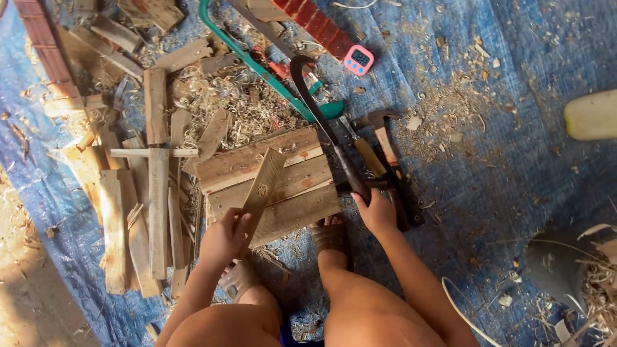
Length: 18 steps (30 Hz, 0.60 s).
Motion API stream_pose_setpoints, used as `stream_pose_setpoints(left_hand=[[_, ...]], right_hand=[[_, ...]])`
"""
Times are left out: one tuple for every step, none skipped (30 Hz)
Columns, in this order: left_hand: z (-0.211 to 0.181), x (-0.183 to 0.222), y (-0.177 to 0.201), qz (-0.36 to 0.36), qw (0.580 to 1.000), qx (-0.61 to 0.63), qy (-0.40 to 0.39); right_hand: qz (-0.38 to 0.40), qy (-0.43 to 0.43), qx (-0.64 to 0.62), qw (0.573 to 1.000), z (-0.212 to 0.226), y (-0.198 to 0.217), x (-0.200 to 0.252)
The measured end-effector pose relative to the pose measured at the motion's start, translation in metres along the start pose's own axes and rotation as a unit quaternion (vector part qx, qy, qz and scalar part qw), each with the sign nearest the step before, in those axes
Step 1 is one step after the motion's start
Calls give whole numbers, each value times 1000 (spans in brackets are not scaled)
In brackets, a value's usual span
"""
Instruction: Shaping a small piece of wood by shaving it with a large curved knife against a wooden block on the floor.
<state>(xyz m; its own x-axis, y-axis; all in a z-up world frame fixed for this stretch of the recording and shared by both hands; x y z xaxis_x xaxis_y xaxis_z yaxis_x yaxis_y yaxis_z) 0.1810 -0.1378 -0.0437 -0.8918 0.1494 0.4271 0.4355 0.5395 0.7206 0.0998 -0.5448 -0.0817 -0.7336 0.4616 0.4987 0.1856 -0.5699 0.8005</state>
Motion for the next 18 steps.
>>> stream_pose_setpoints(left_hand=[[2, -3, -4, 4, 1000, -1, -2], [3, -6, -2, -23, 998, -47, -16], [3, -10, 0, -53, 994, -93, -30], [0, -14, -3, -52, 994, -93, -33], [-6, -15, 1, -82, 989, -112, -59], [-13, -15, 4, -112, 981, -131, -84], [-13, -15, 1, -107, 982, -130, -87], [-22, -12, 5, -149, 968, -162, -124], [-33, -12, 10, -193, 948, -191, -163], [-29, -21, 3, -191, 948, -190, -170], [-33, -19, 5, -257, 910, -245, -214], [-37, -14, 5, -320, 862, -298, -256], [-45, -11, 9, -320, 861, -299, -256], [-52, -7, 14, -324, 860, -298, -258], [-61, -4, 19, -328, 858, -297, -260], [-73, 4, 24, -328, 858, -298, -260], [-69, -7, 15, -216, 908, -307, -187], [-62, -12, 3, -100, 939, -309, -109]], right_hand=[[-1, -5, -1, 1000, -2, -1, -3], [0, -2, 28, 1000, -3, -3, -6], [-1, 3, 57, 998, -3, -4, -12], [-4, 0, 56, 998, -5, -10, -16], [7, 2, 57, 998, -8, -18, -18], [18, 4, 58, 998, -10, -27, -20], [17, -2, 58, 998, -11, -33, -20], [43, 18, 82, 996, -8, -44, -20], [64, 37, 105, 992, -3, -54, -22], [61, 31, 104, 992, -5, -52, -21], [30, 69, 124, 989, 5, -47, -21], [0, 106, 144, 984, 15, -44, -19], [0, 106, 142, 984, 16, -39, -23], [-37, 128, 105, 986, 22, -26, -26], [-75, 149, 69, 984, 28, -12, -30], [-76, 150, 68, 983, 30, -6, -39], [-128, 161, 88, 975, 34, 11, -48], [-180, 171, 108, 963, 37, 27, -55]])
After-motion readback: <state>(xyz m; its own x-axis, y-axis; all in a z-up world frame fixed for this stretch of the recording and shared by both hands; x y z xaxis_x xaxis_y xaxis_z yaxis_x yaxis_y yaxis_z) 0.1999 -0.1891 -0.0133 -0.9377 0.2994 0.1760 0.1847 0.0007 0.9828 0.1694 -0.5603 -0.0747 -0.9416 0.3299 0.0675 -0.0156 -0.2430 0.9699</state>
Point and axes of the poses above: each hand's wrist, its own x-axis away from the middle knuckle, its own y-axis out of the back of the hand, z = x × y, the point moved 10 cm from there along -x, towards the middle knuckle, and after that the axes turned 3 degrees about -z, right-handed, at the moved point
